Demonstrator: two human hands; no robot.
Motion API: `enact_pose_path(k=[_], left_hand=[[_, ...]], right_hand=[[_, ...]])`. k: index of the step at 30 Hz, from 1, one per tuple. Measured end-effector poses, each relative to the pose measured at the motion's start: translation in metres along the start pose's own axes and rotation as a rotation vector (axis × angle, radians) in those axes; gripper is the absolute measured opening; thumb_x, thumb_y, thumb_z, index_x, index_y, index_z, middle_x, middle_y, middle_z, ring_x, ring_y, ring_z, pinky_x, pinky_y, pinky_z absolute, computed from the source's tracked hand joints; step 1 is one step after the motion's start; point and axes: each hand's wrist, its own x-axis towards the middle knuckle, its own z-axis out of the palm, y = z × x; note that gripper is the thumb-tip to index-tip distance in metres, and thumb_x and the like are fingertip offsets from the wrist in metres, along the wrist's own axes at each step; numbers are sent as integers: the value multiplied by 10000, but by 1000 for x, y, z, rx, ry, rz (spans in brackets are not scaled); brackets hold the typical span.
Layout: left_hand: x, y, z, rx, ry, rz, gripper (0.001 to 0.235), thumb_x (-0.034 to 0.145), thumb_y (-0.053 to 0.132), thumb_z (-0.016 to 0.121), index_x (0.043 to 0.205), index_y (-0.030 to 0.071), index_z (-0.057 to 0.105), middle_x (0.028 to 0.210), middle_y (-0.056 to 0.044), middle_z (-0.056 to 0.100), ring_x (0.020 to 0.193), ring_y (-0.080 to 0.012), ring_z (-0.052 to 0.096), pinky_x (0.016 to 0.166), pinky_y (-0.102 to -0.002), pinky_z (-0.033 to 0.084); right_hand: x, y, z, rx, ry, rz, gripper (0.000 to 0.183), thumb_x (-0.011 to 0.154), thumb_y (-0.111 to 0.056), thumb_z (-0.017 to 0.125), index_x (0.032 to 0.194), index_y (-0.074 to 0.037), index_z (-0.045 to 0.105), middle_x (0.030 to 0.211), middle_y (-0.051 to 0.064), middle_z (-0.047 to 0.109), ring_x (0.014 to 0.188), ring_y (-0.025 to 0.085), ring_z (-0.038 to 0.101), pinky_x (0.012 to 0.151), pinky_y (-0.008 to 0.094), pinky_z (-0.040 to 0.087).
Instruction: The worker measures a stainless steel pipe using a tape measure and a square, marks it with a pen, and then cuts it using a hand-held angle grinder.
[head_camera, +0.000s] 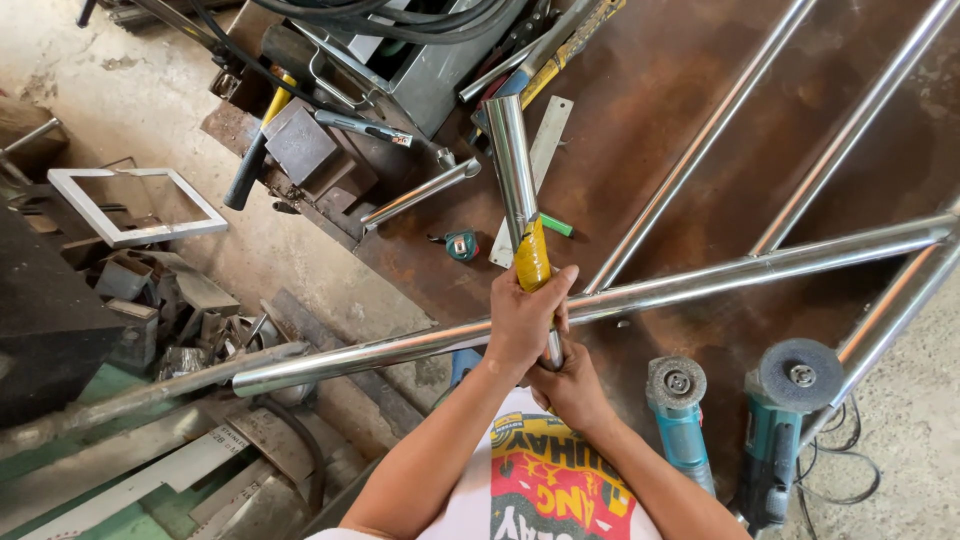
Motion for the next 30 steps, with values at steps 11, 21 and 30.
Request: enact_pose_path(k=[11,21,30], left_hand=[[0,-8,1,-101,44,-67,262,823,-20,789,684,17,570,422,-113,512,295,-206,537,333,-302,468],[2,-19,-6,-153,-13,-54,237,820,-54,781,699,-3,583,427,-122,522,305,-212,553,342,-313,486],[4,-2,-7,-265,-97,-143,252,887,73,796,756,11,588,461,-131,539,336,-213,571,364,-339,520]], right_hand=[[-3,3,-1,75,-10,-1,171,769,157,653,671,40,576,338,134,407,230,192,401,273,315,369],[-3,11,-5,208,-62,7,154,790,189,658,695,82,601,386,131,418,243,173,411,253,304,362],[-2,-20,4,431,-200,120,228,789,225,650,647,85,539,411,114,385,238,181,392,214,337,356]])
